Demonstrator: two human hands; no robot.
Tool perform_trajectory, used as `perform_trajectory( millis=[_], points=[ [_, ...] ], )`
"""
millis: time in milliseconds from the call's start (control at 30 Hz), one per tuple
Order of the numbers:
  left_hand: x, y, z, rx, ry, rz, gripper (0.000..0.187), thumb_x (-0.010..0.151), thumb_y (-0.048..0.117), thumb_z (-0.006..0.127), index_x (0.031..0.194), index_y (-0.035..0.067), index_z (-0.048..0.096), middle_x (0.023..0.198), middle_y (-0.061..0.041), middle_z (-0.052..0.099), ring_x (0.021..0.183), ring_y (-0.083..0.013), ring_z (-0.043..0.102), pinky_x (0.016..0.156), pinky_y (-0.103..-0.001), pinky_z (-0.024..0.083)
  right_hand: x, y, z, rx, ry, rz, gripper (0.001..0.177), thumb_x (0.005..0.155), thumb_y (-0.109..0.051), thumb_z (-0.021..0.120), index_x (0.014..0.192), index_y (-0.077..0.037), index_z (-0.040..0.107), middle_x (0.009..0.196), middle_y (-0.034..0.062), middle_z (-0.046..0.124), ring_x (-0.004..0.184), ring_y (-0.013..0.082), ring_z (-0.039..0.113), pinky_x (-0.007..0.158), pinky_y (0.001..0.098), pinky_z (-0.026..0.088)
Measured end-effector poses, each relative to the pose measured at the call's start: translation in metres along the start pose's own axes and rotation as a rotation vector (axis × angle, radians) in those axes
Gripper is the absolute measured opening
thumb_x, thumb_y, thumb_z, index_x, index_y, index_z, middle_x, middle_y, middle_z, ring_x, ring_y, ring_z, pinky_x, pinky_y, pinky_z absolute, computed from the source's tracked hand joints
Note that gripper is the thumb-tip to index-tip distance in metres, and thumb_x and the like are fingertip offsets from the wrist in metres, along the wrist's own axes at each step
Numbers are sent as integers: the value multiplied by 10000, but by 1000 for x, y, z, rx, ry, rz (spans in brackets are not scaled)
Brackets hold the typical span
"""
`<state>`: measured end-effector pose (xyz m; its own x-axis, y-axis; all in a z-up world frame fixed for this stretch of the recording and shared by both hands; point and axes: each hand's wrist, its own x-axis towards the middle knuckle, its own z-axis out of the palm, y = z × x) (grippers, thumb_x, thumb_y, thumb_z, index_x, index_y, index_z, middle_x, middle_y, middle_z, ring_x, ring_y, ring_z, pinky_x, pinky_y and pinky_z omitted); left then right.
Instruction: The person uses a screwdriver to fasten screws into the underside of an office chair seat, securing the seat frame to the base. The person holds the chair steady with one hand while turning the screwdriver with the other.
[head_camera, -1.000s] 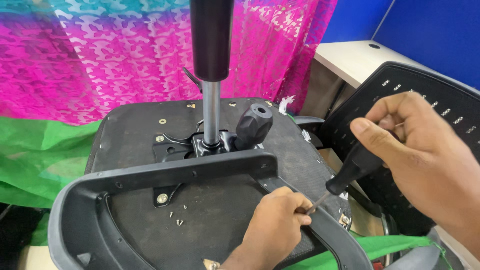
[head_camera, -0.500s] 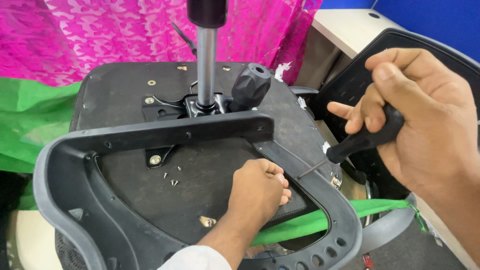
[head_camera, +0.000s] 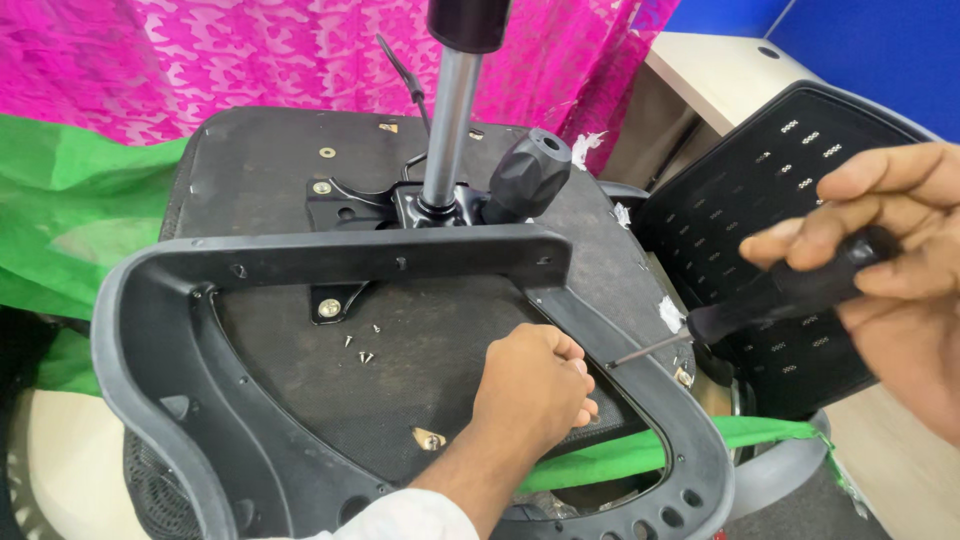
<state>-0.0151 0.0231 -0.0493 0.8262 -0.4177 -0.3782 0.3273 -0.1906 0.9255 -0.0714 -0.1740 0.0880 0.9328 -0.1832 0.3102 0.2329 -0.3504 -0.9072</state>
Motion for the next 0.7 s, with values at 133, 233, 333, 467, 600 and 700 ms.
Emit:
perform_trajectory(
  millis=[133,233,333,467,600,700],
  points=[
    [2,4,-1,-46,-14,-73,134,941,87,618,936,-18,700,839,-118,764,663,-166,759,571,-272,617,0,12,1,-250,75,76,207,1037,-106,472,1174,-2,587,962,104,677,930,180,694,913,380,584],
    [3,9,-2,-80,-16,-136,151,955,88,601,967,-15,710,854,-120,764,683,-176,759,584,-266,621,8,11,-1,-601,158,168,226,1061,-170,516,1163,15,594,992,142,690,821,224,664,746,400,554],
    [4,9,-3,-124,-10,-157,168,964,95,597,1067,-19,666,871,-137,764,700,-191,767,596,-281,628,15,12,-2,-810,172,180,238,1053,-190,608,1177,13,601,995,184,670,704,302,631,600,468,543],
    [7,6,-6,-218,-12,-188,228,985,90,546,1188,5,609,918,-167,762,744,-222,775,627,-299,643,8,13,-5,-518,81,-155,340,917,-72,593,1239,-17,500,1111,141,685,957,170,692,855,304,563],
    [12,10,-9,-283,-31,-240,257,1014,117,503,1199,-30,603,948,-196,752,767,-254,779,652,-317,657,0,7,1,110,108,-36,409,780,44,552,1174,-62,513,1008,132,641,1066,198,724,992,350,641],
    [11,11,-14,-264,-49,-226,277,1027,125,482,1197,-54,608,970,-199,751,785,-249,788,672,-307,670,-6,6,23,74,174,16,264,914,-42,586,1174,-38,542,1016,142,658,1002,216,704,936,371,632]
  ],
)
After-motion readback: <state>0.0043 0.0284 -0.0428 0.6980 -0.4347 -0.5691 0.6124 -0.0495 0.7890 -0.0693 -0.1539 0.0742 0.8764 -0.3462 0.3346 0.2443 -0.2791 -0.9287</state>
